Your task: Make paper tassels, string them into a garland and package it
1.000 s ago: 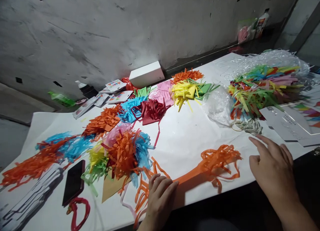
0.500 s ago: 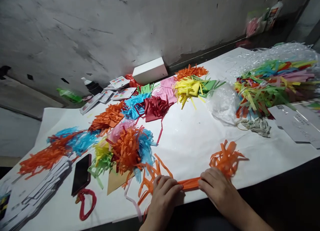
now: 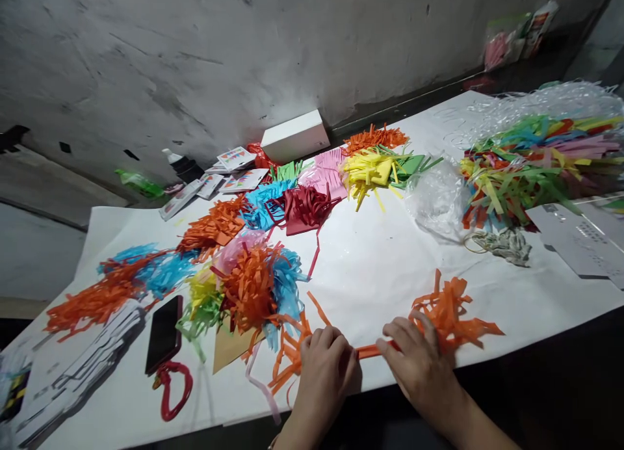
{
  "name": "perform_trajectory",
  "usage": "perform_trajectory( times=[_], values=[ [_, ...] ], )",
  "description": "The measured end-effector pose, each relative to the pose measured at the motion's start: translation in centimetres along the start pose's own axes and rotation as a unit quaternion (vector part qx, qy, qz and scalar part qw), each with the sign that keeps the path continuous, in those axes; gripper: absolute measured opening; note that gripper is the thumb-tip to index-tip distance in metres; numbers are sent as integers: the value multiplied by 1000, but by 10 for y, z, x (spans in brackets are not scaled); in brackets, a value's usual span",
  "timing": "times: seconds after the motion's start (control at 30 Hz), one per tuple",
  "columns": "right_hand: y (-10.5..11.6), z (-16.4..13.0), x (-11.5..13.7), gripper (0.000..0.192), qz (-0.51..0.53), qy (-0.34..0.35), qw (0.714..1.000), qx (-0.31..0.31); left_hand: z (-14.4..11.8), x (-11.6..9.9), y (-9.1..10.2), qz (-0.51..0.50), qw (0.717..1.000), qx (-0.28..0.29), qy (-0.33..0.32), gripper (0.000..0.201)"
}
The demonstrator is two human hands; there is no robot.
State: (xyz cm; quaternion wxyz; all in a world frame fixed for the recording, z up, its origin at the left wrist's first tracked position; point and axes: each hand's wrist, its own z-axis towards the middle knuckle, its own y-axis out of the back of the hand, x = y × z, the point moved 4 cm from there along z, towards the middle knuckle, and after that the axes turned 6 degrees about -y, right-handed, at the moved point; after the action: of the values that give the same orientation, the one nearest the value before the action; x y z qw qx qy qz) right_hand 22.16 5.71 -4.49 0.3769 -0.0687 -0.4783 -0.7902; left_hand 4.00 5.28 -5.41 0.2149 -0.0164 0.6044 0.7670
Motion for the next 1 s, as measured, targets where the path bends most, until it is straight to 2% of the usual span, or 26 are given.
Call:
perform_trajectory(
  times=[0.07, 0.2, 0.3, 0.43, 0.57, 0.67, 0.77, 0.87, 1.0],
  values=[
    [-5, 0, 2, 27, 23, 51, 998, 39, 0, 0, 2, -22, 1000, -17, -5, 15],
    [-7, 5, -1, 29, 10, 55, 996, 71, 0, -8, 12, -66, 992, -62, -89, 21],
    [-8, 9, 0, 24, 20, 49, 995, 84, 1, -11, 12, -60, 986, -62, -140, 26],
    [-19, 9, 6, 21, 8, 77, 993, 84, 4, -10, 7, -74, 983, -53, -162, 20],
    [-26, 6, 7, 29, 12, 92, 992, 86, 6, -9, 7, -109, 981, -37, -157, 18],
    [-16, 4, 1, 32, 25, 91, 991, 90, 4, -9, 9, -123, 982, -31, -142, 21],
    [-2, 1, -9, 34, 53, 62, 993, 83, 2, -6, 9, -136, 984, -48, -106, 20],
    [9, -3, -18, 29, 62, 34, 995, 73, 0, -6, 7, -136, 986, -49, -85, 20],
    [14, -7, -24, 16, 26, 24, 996, 79, 1, -10, 8, -127, 990, -5, -63, 18]
  ],
)
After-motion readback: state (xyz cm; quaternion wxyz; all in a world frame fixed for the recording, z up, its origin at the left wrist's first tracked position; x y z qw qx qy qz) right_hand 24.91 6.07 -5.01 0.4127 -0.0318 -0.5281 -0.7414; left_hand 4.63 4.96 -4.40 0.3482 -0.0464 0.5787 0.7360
